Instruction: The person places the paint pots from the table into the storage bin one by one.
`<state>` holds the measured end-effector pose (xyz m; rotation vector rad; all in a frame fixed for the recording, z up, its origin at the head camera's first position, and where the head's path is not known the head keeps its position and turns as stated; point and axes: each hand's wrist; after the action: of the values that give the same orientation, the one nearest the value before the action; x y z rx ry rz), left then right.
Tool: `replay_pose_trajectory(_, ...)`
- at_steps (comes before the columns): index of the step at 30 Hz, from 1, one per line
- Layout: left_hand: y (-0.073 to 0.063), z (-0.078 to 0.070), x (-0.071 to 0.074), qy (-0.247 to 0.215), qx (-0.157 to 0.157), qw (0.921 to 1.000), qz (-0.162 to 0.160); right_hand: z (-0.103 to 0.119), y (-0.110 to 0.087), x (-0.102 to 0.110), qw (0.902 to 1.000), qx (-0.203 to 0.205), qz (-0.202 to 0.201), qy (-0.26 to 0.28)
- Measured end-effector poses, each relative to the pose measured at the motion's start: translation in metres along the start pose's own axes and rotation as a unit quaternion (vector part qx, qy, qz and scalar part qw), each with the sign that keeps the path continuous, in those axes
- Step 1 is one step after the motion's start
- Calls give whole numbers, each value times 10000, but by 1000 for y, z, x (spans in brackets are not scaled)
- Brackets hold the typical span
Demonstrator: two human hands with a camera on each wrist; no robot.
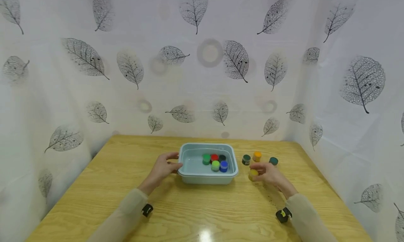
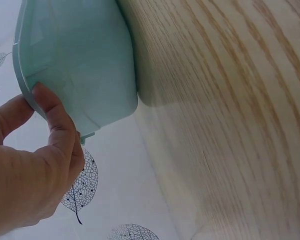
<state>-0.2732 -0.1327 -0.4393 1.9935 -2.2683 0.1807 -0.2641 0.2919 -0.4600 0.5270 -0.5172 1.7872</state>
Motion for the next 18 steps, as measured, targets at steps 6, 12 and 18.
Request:
replay_pose_trajectory(6, 0, 0, 1, 135, 72, 9999, -51, -5, 9, 4, 9994, 58, 69, -332)
replay_pose_trajectory(12, 0, -1, 1, 240, 145, 9996, -40, -1, 14, 13, 9994, 185, 273, -95)
replay_pose_trajectory(18, 1, -1, 1, 242, 228, 9994, -69, 8, 23, 24, 9957, 660, 647, -81)
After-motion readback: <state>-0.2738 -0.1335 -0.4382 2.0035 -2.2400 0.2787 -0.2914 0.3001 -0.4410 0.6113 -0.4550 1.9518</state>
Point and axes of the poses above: each hand's wrist, its own y-axis towards the middle knuckle, its own x-axis out of the back of the hand, z = x × y, and after that the axes turned 3 degrees about -y, right-handed
